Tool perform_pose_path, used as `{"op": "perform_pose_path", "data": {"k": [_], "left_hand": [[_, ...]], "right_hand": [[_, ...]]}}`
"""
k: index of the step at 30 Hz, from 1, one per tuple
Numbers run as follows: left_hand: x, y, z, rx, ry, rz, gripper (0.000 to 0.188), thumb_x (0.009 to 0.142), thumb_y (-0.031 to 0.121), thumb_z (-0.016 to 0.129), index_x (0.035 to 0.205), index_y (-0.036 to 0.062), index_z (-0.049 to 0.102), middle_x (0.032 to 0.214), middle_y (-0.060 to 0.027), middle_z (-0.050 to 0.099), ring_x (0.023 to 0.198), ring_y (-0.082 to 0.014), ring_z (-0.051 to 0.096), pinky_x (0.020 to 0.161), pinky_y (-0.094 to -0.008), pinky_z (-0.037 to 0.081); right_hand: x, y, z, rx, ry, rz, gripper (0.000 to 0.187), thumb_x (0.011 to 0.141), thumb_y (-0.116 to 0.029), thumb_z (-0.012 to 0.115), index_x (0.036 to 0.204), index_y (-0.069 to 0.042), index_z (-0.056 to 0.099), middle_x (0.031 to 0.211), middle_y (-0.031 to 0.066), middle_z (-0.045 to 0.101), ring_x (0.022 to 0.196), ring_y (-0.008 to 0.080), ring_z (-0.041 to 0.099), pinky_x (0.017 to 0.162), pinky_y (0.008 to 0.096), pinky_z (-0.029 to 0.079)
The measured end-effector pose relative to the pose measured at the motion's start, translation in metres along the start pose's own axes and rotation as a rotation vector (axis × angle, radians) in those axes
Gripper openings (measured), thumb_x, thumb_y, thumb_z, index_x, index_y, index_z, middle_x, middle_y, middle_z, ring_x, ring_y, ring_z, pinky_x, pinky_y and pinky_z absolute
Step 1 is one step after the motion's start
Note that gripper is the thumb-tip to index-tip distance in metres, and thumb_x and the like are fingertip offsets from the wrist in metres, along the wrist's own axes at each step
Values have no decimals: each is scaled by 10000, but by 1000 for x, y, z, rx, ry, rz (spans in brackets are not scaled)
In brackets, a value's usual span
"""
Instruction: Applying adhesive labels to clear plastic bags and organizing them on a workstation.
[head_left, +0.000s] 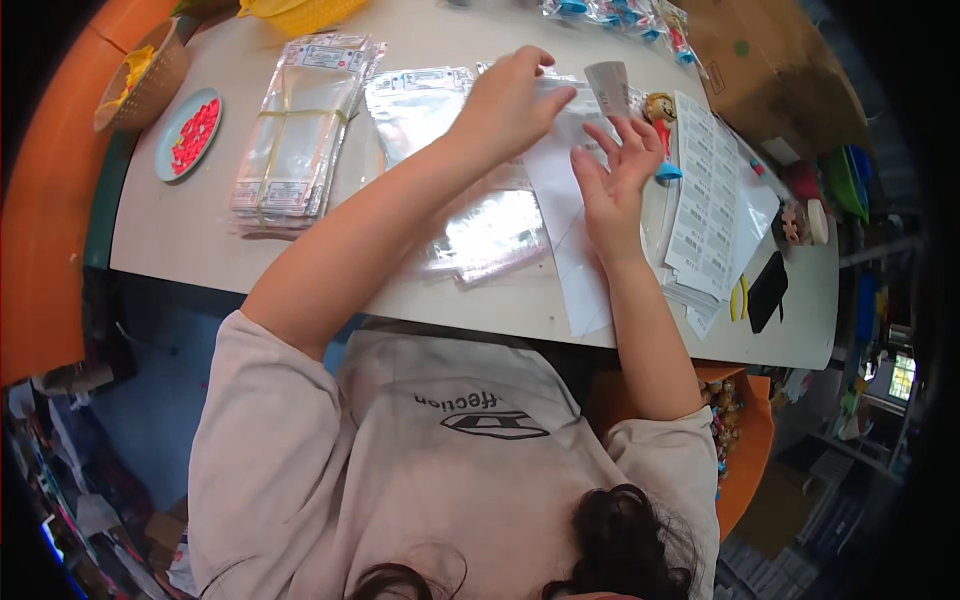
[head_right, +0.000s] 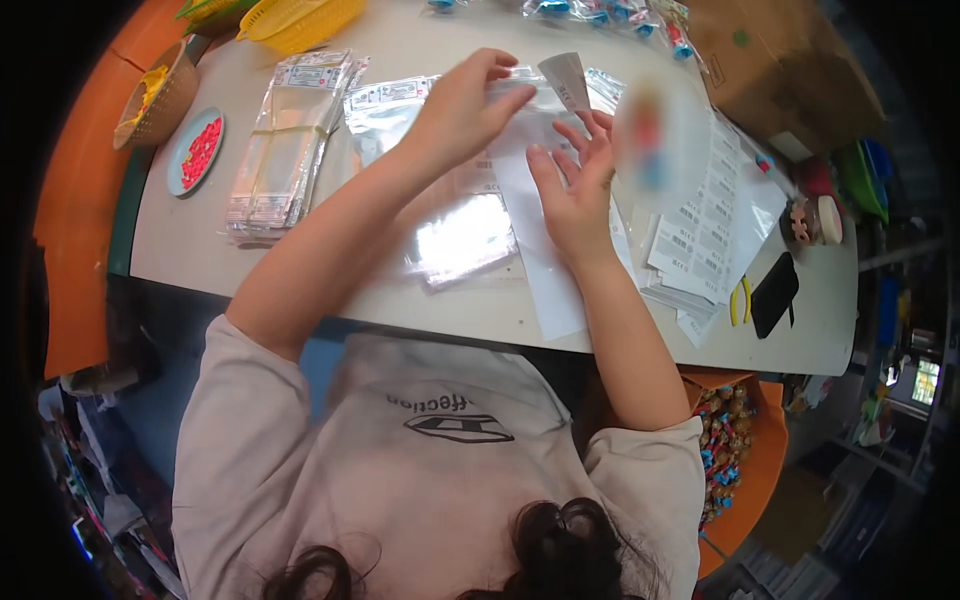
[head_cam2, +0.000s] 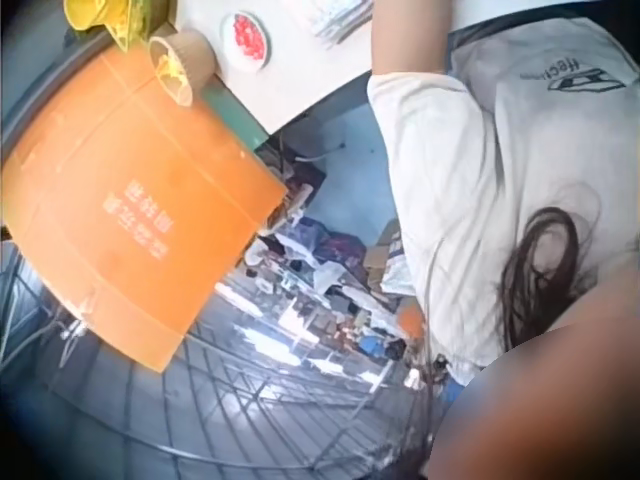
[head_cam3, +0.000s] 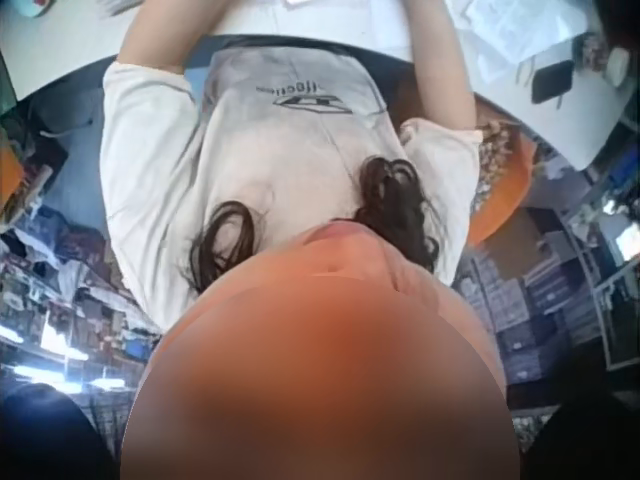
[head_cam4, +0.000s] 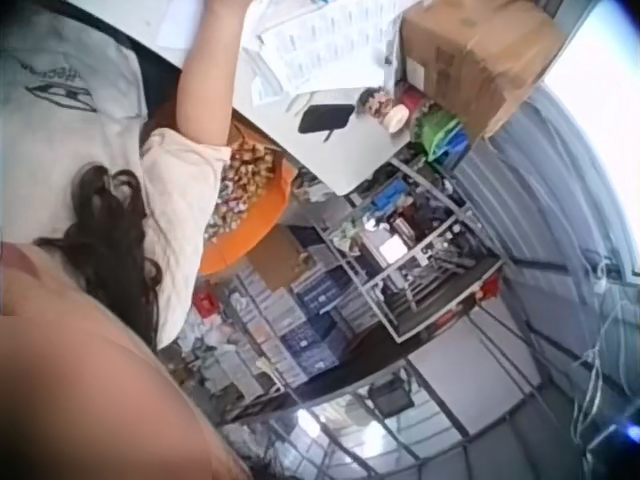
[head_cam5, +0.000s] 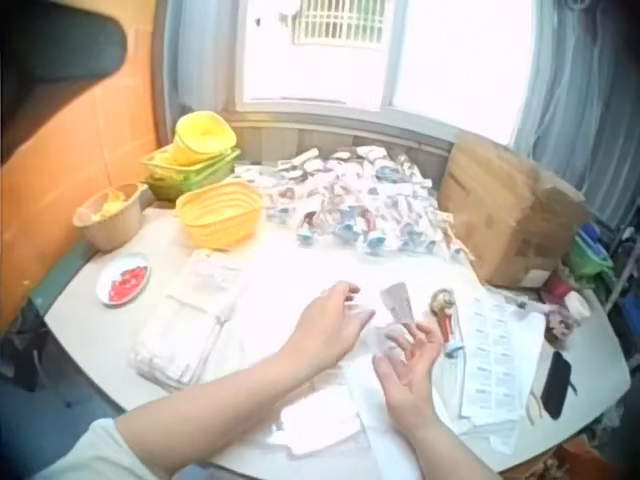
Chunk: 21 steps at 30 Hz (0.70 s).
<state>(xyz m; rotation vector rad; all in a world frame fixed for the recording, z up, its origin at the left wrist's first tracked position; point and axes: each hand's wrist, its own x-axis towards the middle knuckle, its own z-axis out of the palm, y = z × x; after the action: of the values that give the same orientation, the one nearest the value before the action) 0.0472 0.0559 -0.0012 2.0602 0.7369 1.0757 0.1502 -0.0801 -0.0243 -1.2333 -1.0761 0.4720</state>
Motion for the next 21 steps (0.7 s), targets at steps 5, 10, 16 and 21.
{"op": "perform_pose_path", "data": {"k": [5, 10, 16, 21], "left_hand": [[-32, 1, -45, 300, -159, 76, 408, 841, 252, 714, 1133, -18, 623, 1122, -214, 633, 1079, -370, 599, 947, -401, 478], [-94, -3, -83, 475, -309, 57, 518, 839, 282, 721, 1239, -7, 564, 1349, -279, 491, 1294, -471, 429, 1076, -510, 367], [-120, 7, -91, 564, -342, -65, 650, 837, 344, 721, 1331, -17, 499, 1479, -332, 351, 1373, -543, 299, 1125, -604, 245], [-127, 15, -93, 522, -364, -98, 683, 860, 381, 704, 1342, -51, 489, 1466, -335, 365, 1370, -531, 314, 1135, -584, 246]], "right_hand": [[-4, 8, -7, -228, -21, 47, 853, 814, -135, 779, 1428, -99, 187, 1441, 163, 333, 1286, 283, 441, 1046, 440, 387], [-4, 15, 1, -361, -34, 31, 941, 763, -172, 823, 1447, -73, 186, 1441, 158, 325, 1289, 313, 434, 1049, 421, 392], [6, 23, -14, -559, 58, -49, 989, 692, -67, 829, 1462, -81, 209, 1431, 176, 335, 1227, 319, 459, 1030, 415, 414], [14, -2, -17, -544, 88, -1, 967, 707, -137, 864, 1455, -92, 253, 1458, 155, 344, 1244, 290, 466, 1004, 408, 427]]}}
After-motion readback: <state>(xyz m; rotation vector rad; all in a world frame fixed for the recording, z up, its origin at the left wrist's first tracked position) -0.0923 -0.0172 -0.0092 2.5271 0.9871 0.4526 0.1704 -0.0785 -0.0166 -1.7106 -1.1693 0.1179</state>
